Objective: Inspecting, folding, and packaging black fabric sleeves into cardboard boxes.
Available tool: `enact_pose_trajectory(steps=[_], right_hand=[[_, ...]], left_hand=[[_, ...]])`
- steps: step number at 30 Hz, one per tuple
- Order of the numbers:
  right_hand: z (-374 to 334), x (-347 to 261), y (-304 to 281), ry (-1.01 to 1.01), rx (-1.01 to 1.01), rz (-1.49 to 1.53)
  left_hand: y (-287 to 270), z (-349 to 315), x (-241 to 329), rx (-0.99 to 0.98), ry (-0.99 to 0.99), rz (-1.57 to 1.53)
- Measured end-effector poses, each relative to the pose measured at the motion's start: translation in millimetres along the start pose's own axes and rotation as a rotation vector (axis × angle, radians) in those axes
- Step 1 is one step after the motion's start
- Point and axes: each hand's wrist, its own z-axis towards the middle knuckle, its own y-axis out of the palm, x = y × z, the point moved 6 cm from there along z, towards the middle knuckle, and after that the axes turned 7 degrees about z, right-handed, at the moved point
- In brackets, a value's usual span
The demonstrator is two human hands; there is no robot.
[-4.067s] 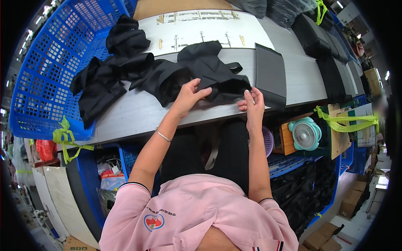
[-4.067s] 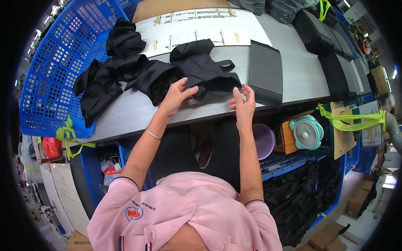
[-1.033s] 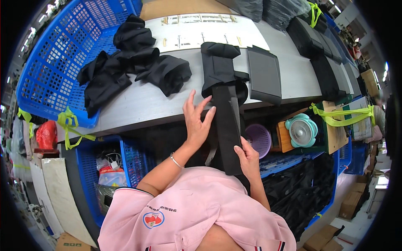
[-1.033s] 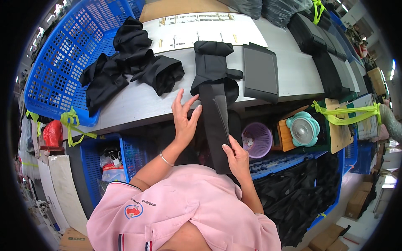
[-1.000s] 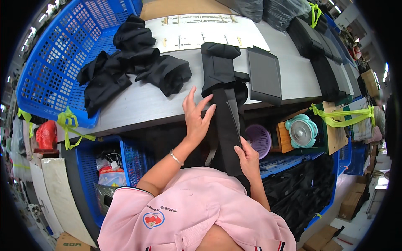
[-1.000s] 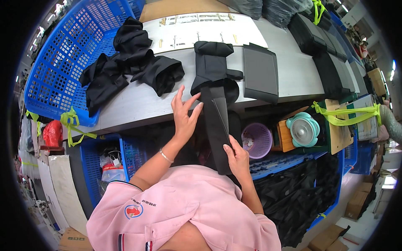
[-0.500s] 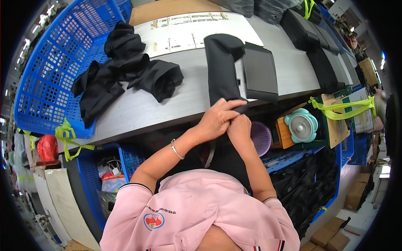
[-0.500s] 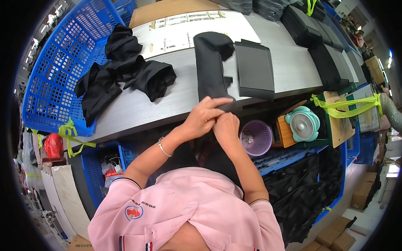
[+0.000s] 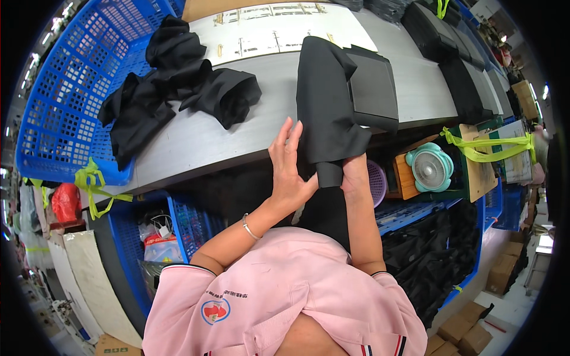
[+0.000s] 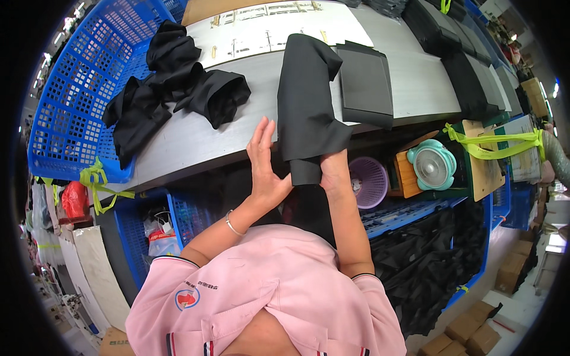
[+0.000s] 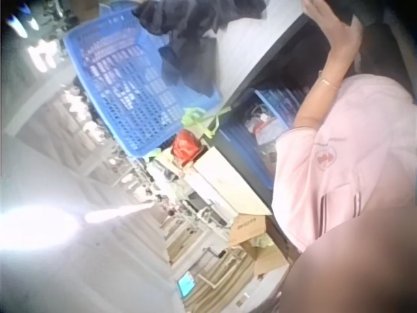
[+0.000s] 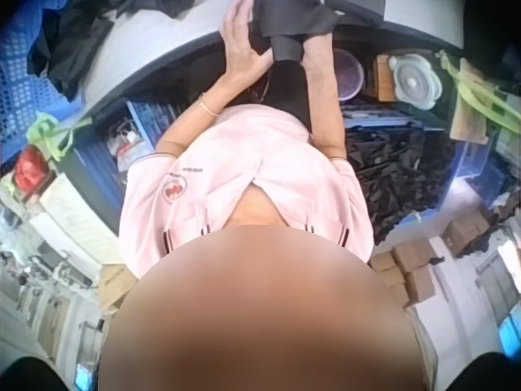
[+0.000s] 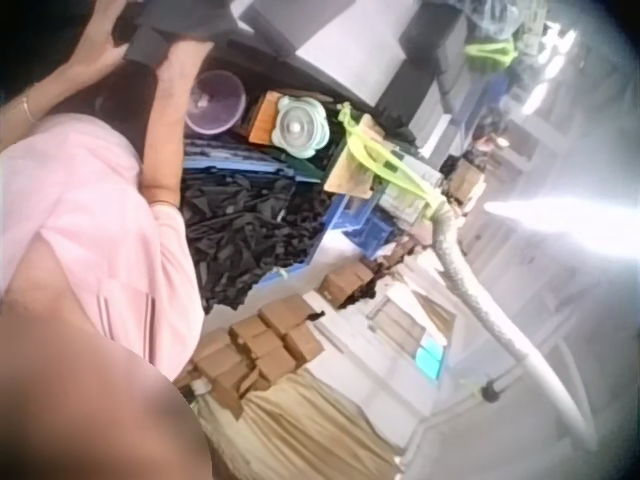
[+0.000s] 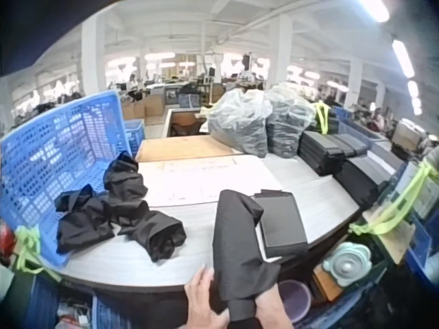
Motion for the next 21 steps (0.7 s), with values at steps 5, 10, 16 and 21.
enact_pose_trajectory(steps=[5, 10, 16, 21], right_hand=[[-10, -3, 4, -0.06, 0.006, 0.033], [-12, 5, -2, -0.091, 0.025, 0.081], [-8, 15, -6, -0.086, 0.042, 0.145], [-3, 24, -5, -0.037, -0.03, 0.241]], left_hand=[[-1, 7, -7, 0.031, -0.107, -0.147], [-13, 14, 16, 0.137, -0.057, -0.212], [-16, 11, 20, 0.113, -0.065, -0.259], [-18, 7, 15, 0.134, -0.079, -0.279]])
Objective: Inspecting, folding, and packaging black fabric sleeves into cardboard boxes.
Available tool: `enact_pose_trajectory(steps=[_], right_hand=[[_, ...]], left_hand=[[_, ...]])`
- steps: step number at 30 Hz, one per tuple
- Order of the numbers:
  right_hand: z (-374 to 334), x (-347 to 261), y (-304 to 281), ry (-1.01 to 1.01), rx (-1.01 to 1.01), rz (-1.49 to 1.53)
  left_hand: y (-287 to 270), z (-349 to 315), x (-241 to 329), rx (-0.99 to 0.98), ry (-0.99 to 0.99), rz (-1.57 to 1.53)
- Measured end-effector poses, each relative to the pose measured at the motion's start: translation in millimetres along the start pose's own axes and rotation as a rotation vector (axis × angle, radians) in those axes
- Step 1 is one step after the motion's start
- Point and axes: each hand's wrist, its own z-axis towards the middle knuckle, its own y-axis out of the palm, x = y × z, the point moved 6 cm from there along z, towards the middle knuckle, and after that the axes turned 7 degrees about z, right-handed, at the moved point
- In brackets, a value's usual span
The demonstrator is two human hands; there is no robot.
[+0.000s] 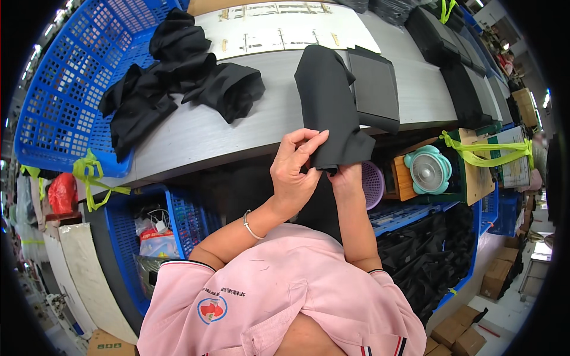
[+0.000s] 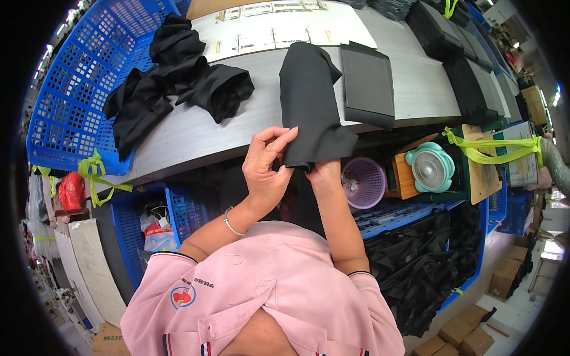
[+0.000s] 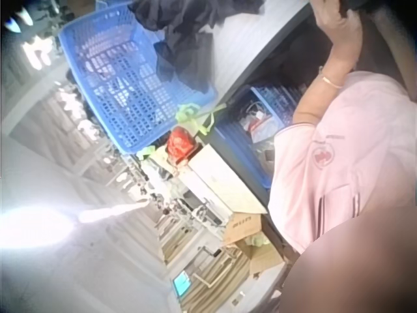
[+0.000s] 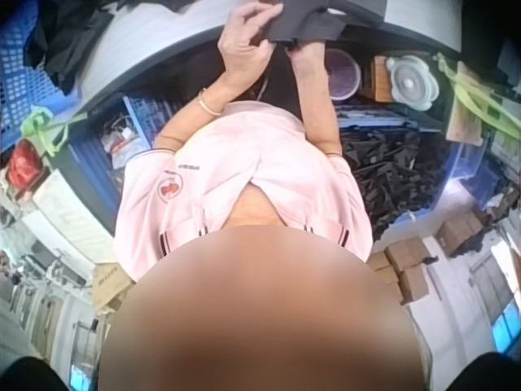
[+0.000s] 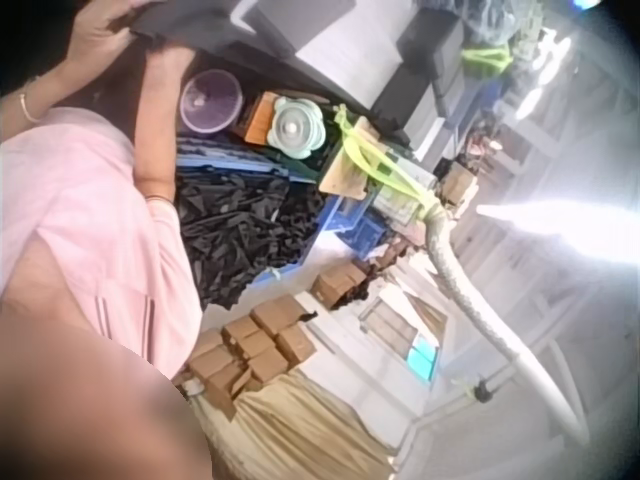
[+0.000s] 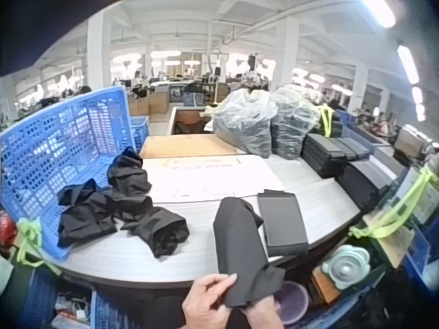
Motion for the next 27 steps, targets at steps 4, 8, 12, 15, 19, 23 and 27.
enact_pose_trajectory(steps=[4, 8, 12, 15, 19, 23, 27], right_hand=[[5, 8, -6, 0.014, -0.014, -0.008], [10, 16, -5, 0.081, -0.108, 0.073], [19, 23, -7, 0.153, -0.184, 0.129], [21, 18, 1, 0.03, -0.093, -0.024], [27, 9, 1, -0.271, -0.046, -0.523], [36, 20, 4, -0.011, -0.241, -0.779], [44, 44, -12, 0.048, -0.257, -1.918]], left_hand=[[-3, -2, -3, 0.031, 0.006, 0.026], [-5, -6, -9, 0.026, -0.011, 0.015], [-11, -4, -4, -0.017, 0.019, 0.008], [-19, -3, -11, -0.046, 0.044, -0.02], [-24, -7, -43, 0.014, -0.046, 0.131], [-31, -25, -109, 0.105, -0.484, -0.126], [5, -60, -163, 0.064, -0.842, -0.531]])
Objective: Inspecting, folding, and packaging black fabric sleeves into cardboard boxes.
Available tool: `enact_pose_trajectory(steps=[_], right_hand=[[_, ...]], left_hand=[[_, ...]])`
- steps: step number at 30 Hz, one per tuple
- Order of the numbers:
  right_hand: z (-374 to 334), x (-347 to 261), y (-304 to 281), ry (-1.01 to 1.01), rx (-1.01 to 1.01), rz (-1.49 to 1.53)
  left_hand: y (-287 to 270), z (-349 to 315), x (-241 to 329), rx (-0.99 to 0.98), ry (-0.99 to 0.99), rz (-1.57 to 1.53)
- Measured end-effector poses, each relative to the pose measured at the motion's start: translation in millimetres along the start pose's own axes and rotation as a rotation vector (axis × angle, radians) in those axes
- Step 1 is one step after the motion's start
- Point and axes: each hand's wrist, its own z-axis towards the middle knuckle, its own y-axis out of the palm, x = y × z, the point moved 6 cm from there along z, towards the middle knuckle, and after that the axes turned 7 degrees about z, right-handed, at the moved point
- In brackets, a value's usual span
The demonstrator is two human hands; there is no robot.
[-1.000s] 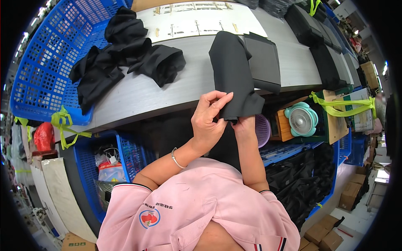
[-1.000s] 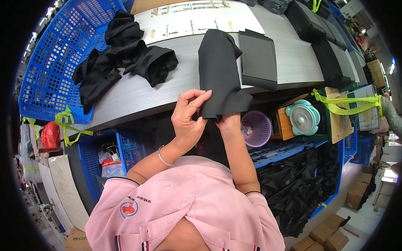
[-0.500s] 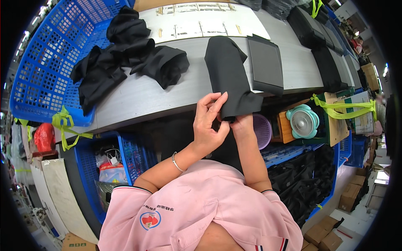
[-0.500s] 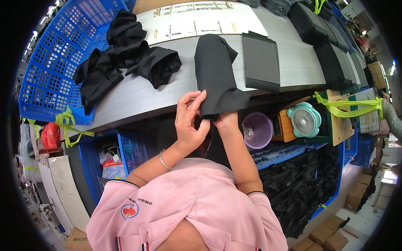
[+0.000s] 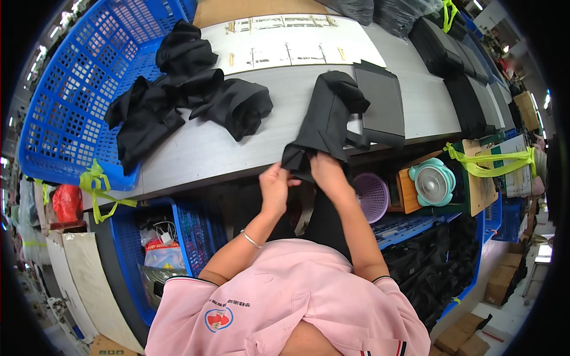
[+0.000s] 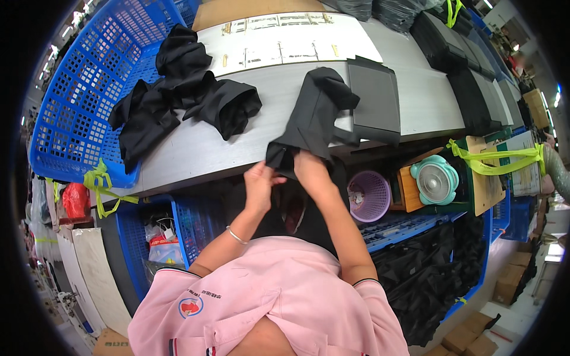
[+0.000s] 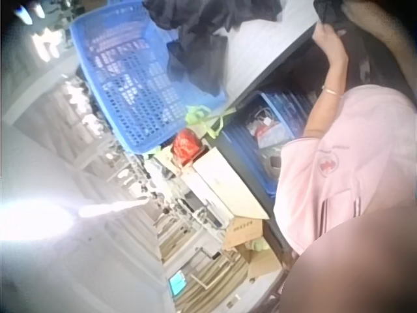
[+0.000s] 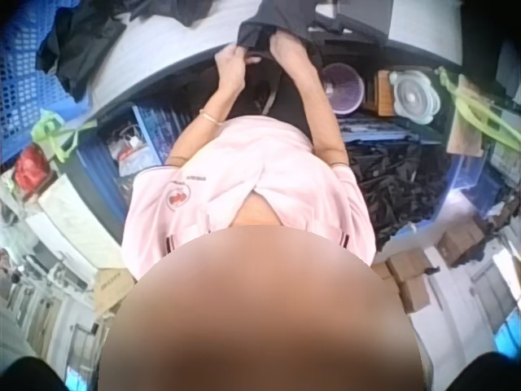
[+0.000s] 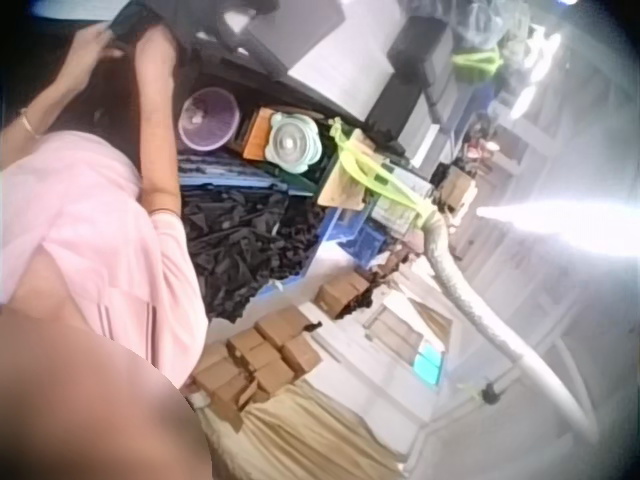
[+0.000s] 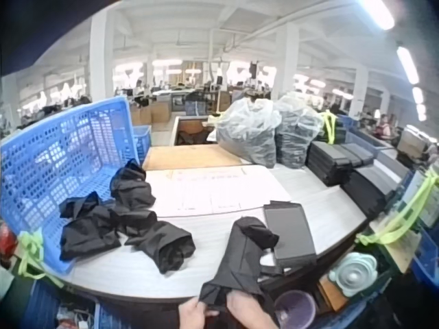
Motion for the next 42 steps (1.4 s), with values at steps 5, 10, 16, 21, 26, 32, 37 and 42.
enact_pose_trajectory(steps=[5, 10, 16, 21, 26, 32, 37, 42], right_hand=[[-25, -28, 6, -0.276, 0.5, -0.411], [-39, -60, -8, -0.281, 0.441, -0.328], [-18, -26, 10, -0.277, 0.411, -0.317], [-33, -17, 29, -0.231, 0.341, -0.35], [-38, -1, 27, -0.132, 0.097, -0.089], [-68, -5, 21, -0.226, 0.218, -0.288], [-137, -12, 44, -0.64, 0.431, -0.099], [-172, 47, 13, -0.373, 0.577, 0.076]], left_hand=[[25, -14, -5, -0.06, -0.095, -0.044], [28, -18, -20, -0.186, -0.235, -0.017], [20, -10, -46, -0.208, -0.316, -0.068], [-9, -7, -15, -0.046, -0.163, -0.236], [-15, -32, 17, 0.099, 0.077, 0.232], [-16, -52, 36, -0.099, 0.165, 0.248], [15, -37, 31, -0.316, -0.208, -0.108], [60, -52, 17, -0.434, -0.383, -0.132]])
